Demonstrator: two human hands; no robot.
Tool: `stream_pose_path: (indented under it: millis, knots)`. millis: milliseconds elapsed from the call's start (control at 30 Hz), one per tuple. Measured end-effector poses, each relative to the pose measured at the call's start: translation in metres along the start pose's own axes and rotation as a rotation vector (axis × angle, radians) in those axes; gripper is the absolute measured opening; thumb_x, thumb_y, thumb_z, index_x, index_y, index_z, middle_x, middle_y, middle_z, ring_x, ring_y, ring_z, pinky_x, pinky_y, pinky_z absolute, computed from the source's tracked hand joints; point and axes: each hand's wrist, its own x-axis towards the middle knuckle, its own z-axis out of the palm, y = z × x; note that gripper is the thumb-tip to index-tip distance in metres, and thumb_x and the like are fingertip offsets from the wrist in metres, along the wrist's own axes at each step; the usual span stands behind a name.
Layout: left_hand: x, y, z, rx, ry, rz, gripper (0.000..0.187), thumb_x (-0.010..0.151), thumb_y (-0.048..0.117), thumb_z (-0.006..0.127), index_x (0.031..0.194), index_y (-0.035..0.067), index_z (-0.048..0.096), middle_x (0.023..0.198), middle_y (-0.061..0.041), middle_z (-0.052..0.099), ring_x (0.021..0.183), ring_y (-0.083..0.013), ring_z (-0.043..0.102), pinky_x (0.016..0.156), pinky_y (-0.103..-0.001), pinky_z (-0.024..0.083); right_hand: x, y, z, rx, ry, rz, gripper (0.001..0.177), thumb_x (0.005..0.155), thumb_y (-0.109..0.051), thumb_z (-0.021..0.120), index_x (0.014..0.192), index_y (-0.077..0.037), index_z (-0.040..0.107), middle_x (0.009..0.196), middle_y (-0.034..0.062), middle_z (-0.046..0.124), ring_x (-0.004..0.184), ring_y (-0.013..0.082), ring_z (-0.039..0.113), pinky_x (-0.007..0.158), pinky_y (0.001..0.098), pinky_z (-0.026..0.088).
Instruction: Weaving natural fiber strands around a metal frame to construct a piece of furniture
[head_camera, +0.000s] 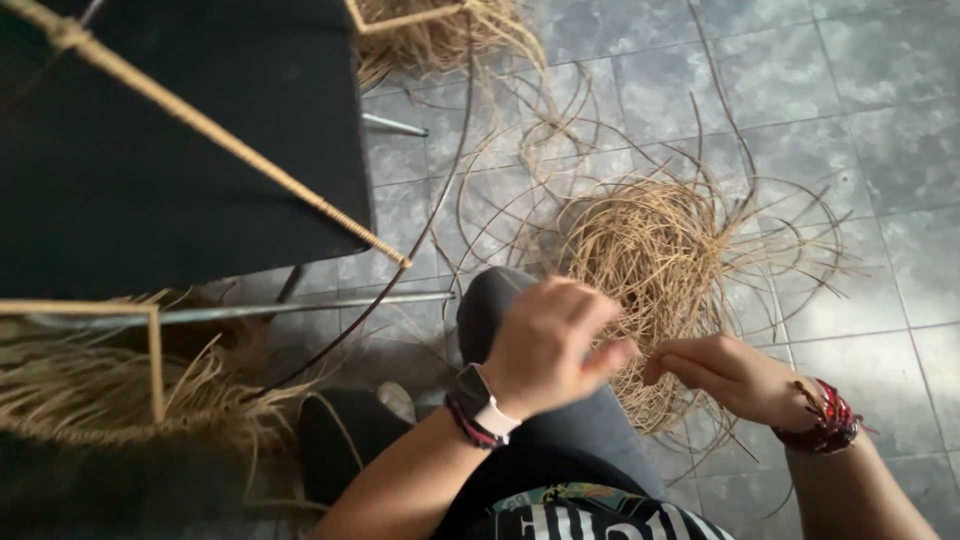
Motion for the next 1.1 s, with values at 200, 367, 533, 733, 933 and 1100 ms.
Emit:
stream_pose_path:
  millis: [200,367,533,733,933,1100]
  knots:
    - [-0.031,0.022,-0.014,0.129,-0.416,-0.162,0.024,0.108,0.022,0.051,0.097,0.003,0.062,0.050,-0.004,0.060,0.041,-0.0227,0.065,0.030,-0.039,0.046,0.032,-0.044,0.008,-0.226,-0.039,-0.305,0.028,0.096,-0.032,0.055,0.099,-0.016,0.079,0.080,-0.0028,0.083,0.059,0.0087,0.077,0.054,0.0253,0.064]
    - [-0.083,0.000,-0.087,0.431,-0.294,-0.386,0.020,0.103,0.032,0.057,0.090,0.018,0.061,0.054,-0.003,0.063,0.044,-0.0297,0.064,0.034,-0.046,0.043,0.024,-0.027,-0.026,-0.341,0.063,0.014,0.027,0.095,-0.036,0.057,0.101,-0.023,0.079,0.081,-0.0052,0.085,0.062,0.0104,0.075,0.061,0.0263,0.059]
    - [-0.126,0.001,-0.140,0.802,-0.374,-0.612,0.036,0.107,0.039,0.056,0.077,0.019,0.055,0.048,-0.001,0.058,0.040,-0.0215,0.062,0.034,-0.038,0.040,0.038,-0.058,-0.029,-0.462,0.125,0.150,0.024,0.096,-0.037,0.060,0.093,-0.022,0.078,0.074,-0.0029,0.078,0.069,0.0129,0.070,0.073,0.0277,0.053]
    - [-0.107,0.041,-0.104,0.153,-0.143,-0.409,0.093,0.078,0.024,0.087,0.149,-0.006,0.035,0.145,-0.029,0.054,0.119,-0.0416,0.063,0.101,-0.048,0.050,0.083,-0.138,0.059,-0.581,-0.194,-0.379,0.020,0.097,-0.038,0.054,0.110,-0.031,0.069,0.085,-0.0083,0.080,0.066,0.0140,0.079,0.061,0.0341,0.066]
    - [-0.199,0.027,-0.140,0.674,-0.217,-0.683,0.025,0.105,0.027,0.052,0.089,0.018,0.068,0.045,0.002,0.053,0.032,-0.0218,0.056,0.025,-0.043,0.041,0.109,-0.093,0.028,-0.662,-0.140,-0.405,0.025,0.092,-0.042,0.061,0.112,-0.030,0.072,0.090,-0.0050,0.083,0.073,0.0159,0.081,0.072,0.0368,0.063]
    - [-0.209,0.031,-0.172,0.605,-0.124,-0.825,0.067,0.078,0.034,0.087,0.132,0.005,0.059,0.083,-0.009,0.074,0.070,-0.0280,0.072,0.056,-0.041,0.056,0.116,-0.106,0.036,-0.751,-0.075,-0.240,0.019,0.096,-0.041,0.057,0.098,-0.026,0.068,0.071,-0.0021,0.077,0.061,0.0140,0.079,0.065,0.0373,0.058]
